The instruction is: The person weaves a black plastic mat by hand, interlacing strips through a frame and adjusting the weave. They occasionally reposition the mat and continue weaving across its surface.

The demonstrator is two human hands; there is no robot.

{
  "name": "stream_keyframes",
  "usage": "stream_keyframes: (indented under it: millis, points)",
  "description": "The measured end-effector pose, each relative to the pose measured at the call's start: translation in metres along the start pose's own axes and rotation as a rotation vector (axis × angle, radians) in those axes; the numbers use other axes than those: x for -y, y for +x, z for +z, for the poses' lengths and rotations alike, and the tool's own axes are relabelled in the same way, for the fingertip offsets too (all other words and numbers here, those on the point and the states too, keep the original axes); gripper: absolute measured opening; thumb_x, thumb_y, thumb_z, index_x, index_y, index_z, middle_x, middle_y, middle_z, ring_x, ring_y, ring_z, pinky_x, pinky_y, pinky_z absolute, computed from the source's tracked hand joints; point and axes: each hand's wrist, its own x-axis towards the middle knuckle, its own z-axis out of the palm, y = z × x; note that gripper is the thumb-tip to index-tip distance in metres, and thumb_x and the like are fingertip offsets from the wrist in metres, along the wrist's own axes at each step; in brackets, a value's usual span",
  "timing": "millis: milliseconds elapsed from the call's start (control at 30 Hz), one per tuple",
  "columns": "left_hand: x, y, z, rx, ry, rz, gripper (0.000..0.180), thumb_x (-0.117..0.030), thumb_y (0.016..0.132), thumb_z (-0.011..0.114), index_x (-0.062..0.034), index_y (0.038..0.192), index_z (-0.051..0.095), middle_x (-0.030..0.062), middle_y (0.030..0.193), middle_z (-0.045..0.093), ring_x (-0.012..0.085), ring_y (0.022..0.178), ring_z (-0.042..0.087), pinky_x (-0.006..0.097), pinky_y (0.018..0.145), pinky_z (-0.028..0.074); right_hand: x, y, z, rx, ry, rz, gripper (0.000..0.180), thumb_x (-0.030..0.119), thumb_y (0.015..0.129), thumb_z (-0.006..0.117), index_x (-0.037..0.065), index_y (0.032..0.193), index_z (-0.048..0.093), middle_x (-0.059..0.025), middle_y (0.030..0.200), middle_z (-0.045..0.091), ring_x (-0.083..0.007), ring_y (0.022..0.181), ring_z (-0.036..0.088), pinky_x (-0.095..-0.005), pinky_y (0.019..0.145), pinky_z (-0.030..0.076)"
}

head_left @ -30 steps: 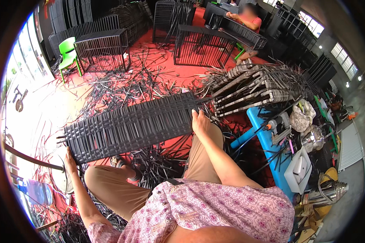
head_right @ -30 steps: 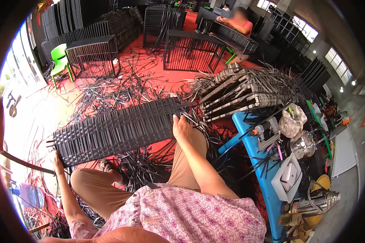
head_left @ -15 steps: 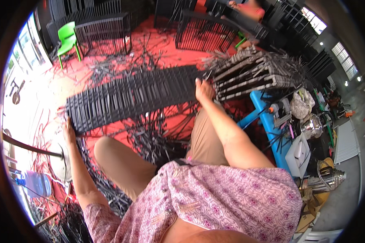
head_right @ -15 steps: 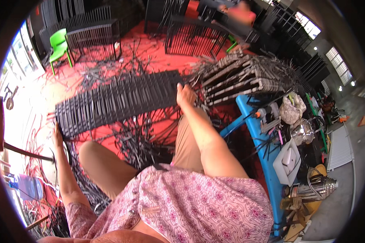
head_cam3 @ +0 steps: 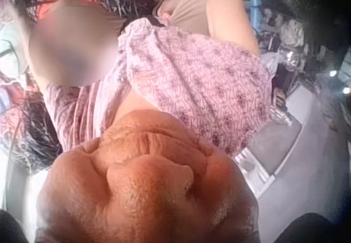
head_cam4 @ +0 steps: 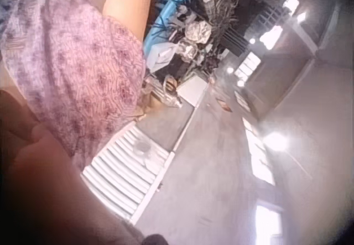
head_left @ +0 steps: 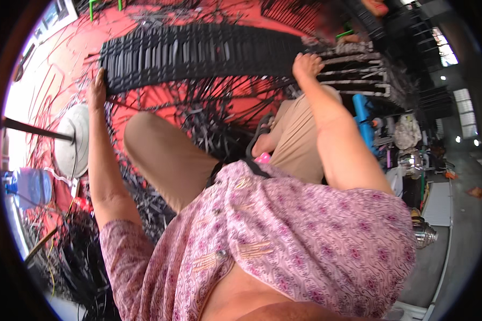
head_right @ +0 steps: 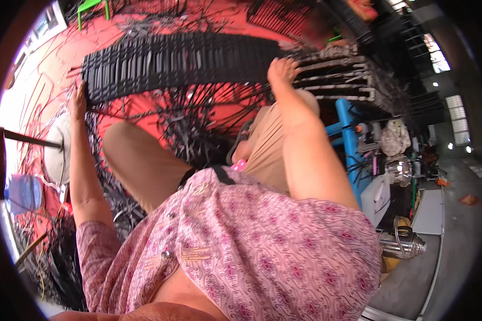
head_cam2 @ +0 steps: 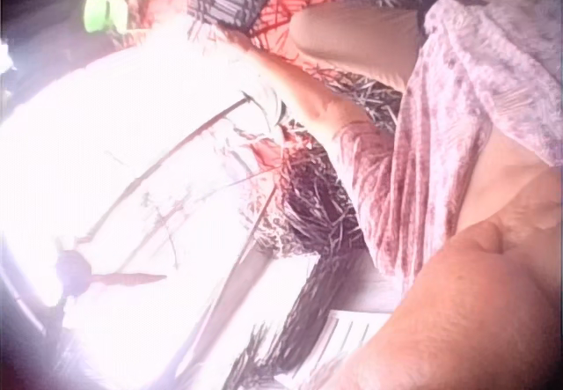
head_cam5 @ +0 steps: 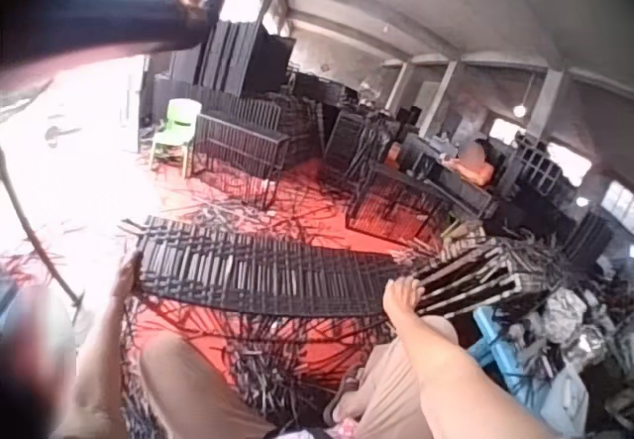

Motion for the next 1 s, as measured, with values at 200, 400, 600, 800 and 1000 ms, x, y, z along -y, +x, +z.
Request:
stream_keyframes:
  millis: [200, 400, 600, 800, 1000]
  points:
    - [0.025, -0.006, 0.033, -0.055, 0.13, 0.023, 0.045, -0.006, 0.101, 0.043, -0.0158, 0.144, 0.056, 0.025, 0.102, 0.068, 0.042, 0.088, 0.068, 0.049, 0.077, 0.055, -0.004, 0.016, 0.003, 0.048, 0.034, 0.012, 0.047, 0.04, 0.104, 0.045, 0.001, 0.116, 0.068, -0.0189, 0.12, 0.068, -0.0372, 0.118, 0.059, -0.0579, 0.105, 0.036]
    - [0.031, -0.002, 0.012, -0.074, 0.215, 0.036, 0.041, -0.008, 0.102, 0.045, -0.0127, 0.141, 0.057, 0.0238, 0.103, 0.07, 0.0394, 0.086, 0.07, 0.047, 0.073, 0.056, 0.01, 0.013, -0.001, 0.181, 0.139, 0.062, 0.049, 0.041, 0.105, 0.042, 0.0, 0.118, 0.065, -0.0205, 0.114, 0.073, -0.0373, 0.111, 0.066, -0.0549, 0.105, 0.038]
    - [-0.027, -0.001, 0.009, -0.027, -0.23, -0.338, 0.063, -0.053, 0.105, 0.043, 0.0037, 0.114, 0.069, 0.0281, 0.093, 0.069, 0.0386, 0.082, 0.067, 0.045, 0.079, 0.049, -0.007, 0.012, 0.01, 0.166, 0.169, 0.063, 0.046, 0.039, 0.105, 0.042, 0.0, 0.114, 0.064, -0.021, 0.106, 0.074, -0.0379, 0.105, 0.069, -0.0553, 0.104, 0.039]
    - [-0.004, -0.009, -0.011, -0.017, -0.003, -0.195, 0.067, -0.056, 0.105, 0.044, 0.0049, 0.118, 0.068, 0.0291, 0.1, 0.069, 0.0386, 0.09, 0.067, 0.046, 0.085, 0.048, 0.009, 0.029, 0.011, 0.145, 0.221, -0.004, 0.043, 0.038, 0.105, 0.043, 0.0, 0.11, 0.063, -0.0214, 0.102, 0.074, -0.0399, 0.103, 0.069, -0.0546, 0.1, 0.044]
    - [-0.05, -0.022, -0.022, 0.053, -0.337, -0.485, 0.059, -0.044, 0.107, 0.043, 0.0071, 0.125, 0.065, 0.0259, 0.116, 0.069, 0.0368, 0.108, 0.065, 0.041, 0.095, 0.046, -0.001, 0.04, 0.016, 0.184, 0.27, -0.029, 0.044, 0.039, 0.105, 0.044, -0.001, 0.108, 0.062, -0.0208, 0.104, 0.073, -0.0376, 0.106, 0.067, -0.0541, 0.096, 0.045]
